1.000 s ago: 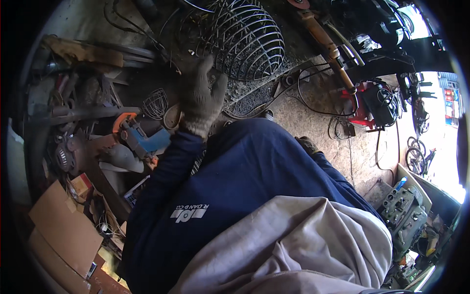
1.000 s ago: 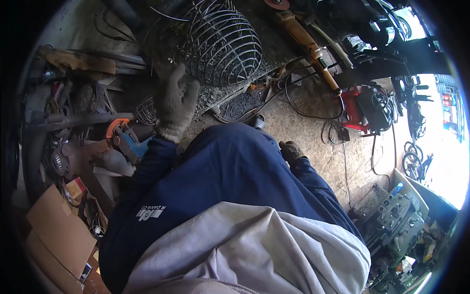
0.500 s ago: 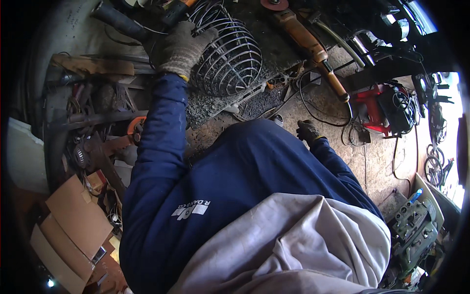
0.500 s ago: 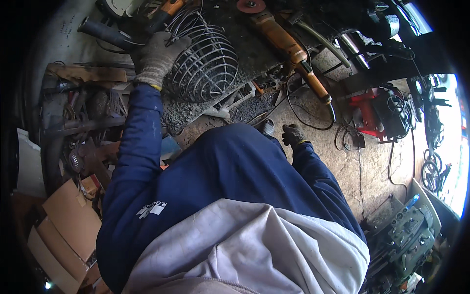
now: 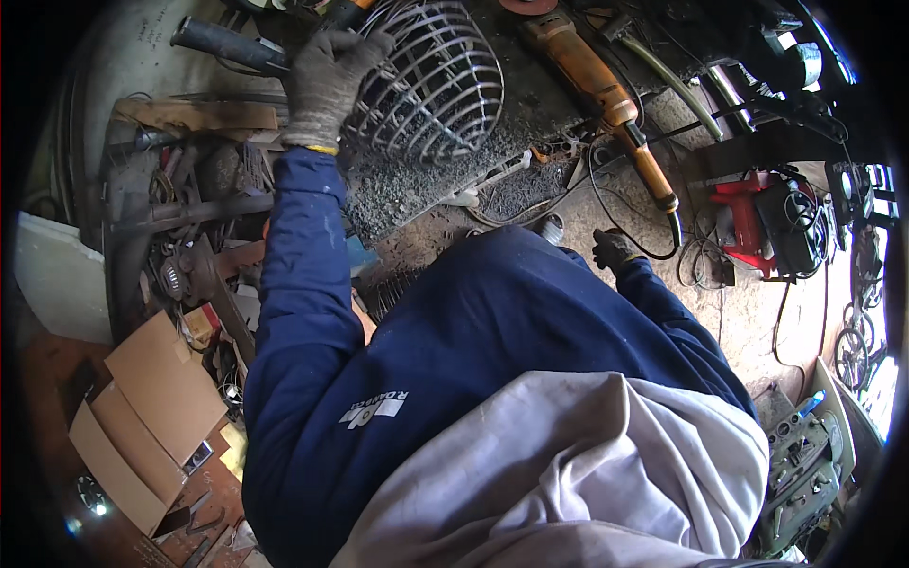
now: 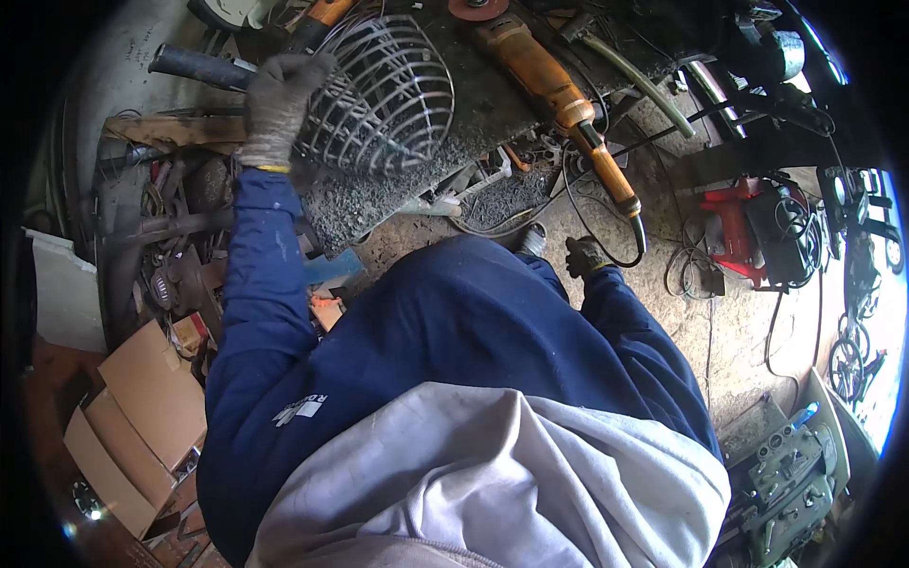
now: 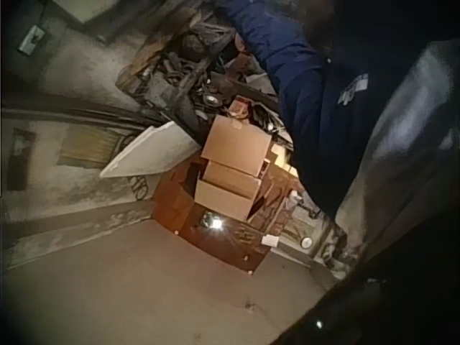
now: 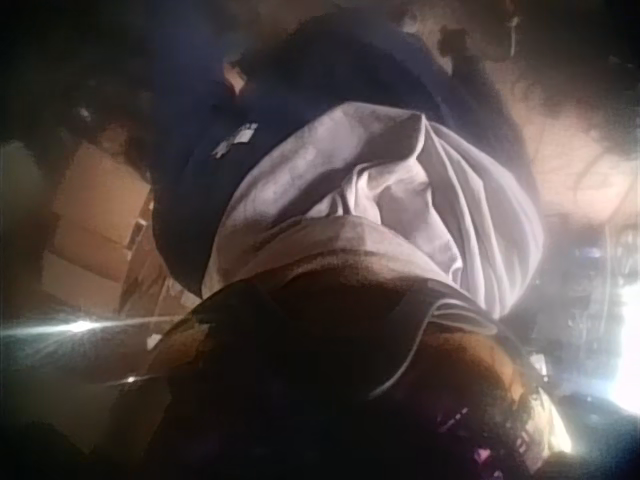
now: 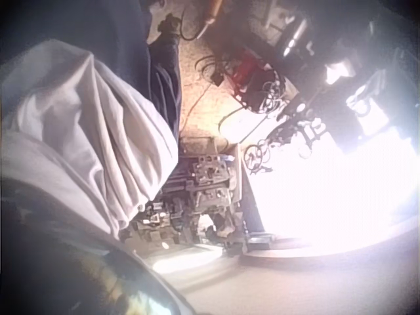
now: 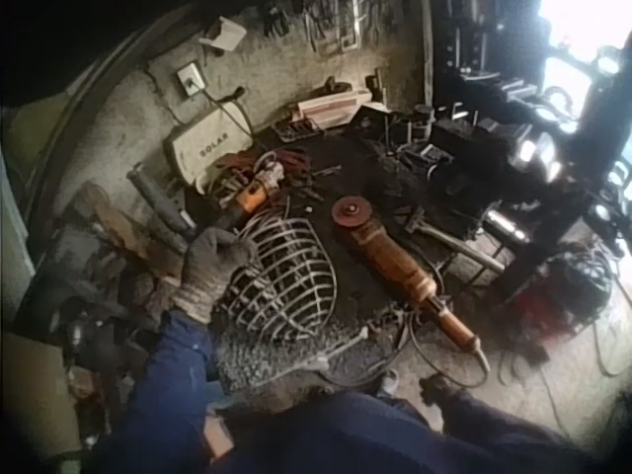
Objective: The person hammered a curved metal grid to shape it, kemudian placed it down and used a welding tool to join pieces of metal together, resulting in bright sparks.
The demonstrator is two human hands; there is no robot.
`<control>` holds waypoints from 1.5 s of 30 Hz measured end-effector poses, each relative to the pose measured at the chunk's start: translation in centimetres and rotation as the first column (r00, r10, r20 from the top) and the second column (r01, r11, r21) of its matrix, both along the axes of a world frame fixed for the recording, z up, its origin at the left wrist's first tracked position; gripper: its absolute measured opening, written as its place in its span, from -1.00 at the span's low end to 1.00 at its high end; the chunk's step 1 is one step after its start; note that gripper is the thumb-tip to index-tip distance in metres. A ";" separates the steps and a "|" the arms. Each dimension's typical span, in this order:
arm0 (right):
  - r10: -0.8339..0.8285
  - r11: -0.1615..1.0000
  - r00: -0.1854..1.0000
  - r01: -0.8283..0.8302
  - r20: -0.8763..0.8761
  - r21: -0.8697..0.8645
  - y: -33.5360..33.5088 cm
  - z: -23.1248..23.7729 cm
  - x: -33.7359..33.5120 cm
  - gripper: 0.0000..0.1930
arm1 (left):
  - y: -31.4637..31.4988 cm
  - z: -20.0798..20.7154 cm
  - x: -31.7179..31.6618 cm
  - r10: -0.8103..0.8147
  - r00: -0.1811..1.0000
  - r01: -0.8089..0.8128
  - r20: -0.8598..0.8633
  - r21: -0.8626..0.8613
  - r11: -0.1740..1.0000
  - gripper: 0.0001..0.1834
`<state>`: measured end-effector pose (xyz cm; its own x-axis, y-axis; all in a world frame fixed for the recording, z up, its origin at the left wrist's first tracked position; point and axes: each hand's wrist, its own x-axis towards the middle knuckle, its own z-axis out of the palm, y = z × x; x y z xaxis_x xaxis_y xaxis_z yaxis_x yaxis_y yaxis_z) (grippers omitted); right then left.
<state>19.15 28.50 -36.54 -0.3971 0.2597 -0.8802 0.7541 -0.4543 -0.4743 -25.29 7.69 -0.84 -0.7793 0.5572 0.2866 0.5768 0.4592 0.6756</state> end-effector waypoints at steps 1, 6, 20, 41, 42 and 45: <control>-0.011 1.000 1.000 0.011 -0.025 0.000 0.2 -0.1 -0.3 -0.63 | 0.0 1.3 0.3 -0.093 0.995 0.093 0.020 0.023 0.995 -0.44; -0.022 1.000 1.000 0.022 0.006 0.021 -0.3 1.2 -2.9 -0.65 | -0.9 4.2 1.0 -0.359 0.932 0.359 -0.046 -0.006 0.933 -0.62; 0.865 0.423 0.487 -0.580 -0.119 0.696 -3.5 22.0 -12.0 -0.59 | -8.4 3.5 -0.3 -0.509 0.857 0.516 0.085 -0.114 0.849 -0.60; 0.136 0.990 0.514 -0.051 -0.847 0.128 -11.3 28.6 -19.5 -0.55 | -11.6 1.6 2.8 -0.294 0.942 0.275 0.160 0.131 0.952 -0.65; 0.172 0.984 0.528 -0.046 -0.831 0.174 -11.4 28.0 -19.5 -0.57 | -11.2 3.5 3.9 -0.292 0.948 0.291 0.122 0.027 0.956 -0.64; 0.407 0.883 0.468 0.016 -0.784 0.468 -11.6 26.5 -19.4 -0.60 | -9.8 6.5 7.3 -0.300 0.954 0.299 -0.021 -0.024 0.954 -0.56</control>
<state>-0.24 16.86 -10.01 -0.9593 0.2722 0.0749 -0.0733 0.0159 -0.9972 -18.01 -2.08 5.65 -0.5687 0.7702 0.2889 0.7058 0.2765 0.6522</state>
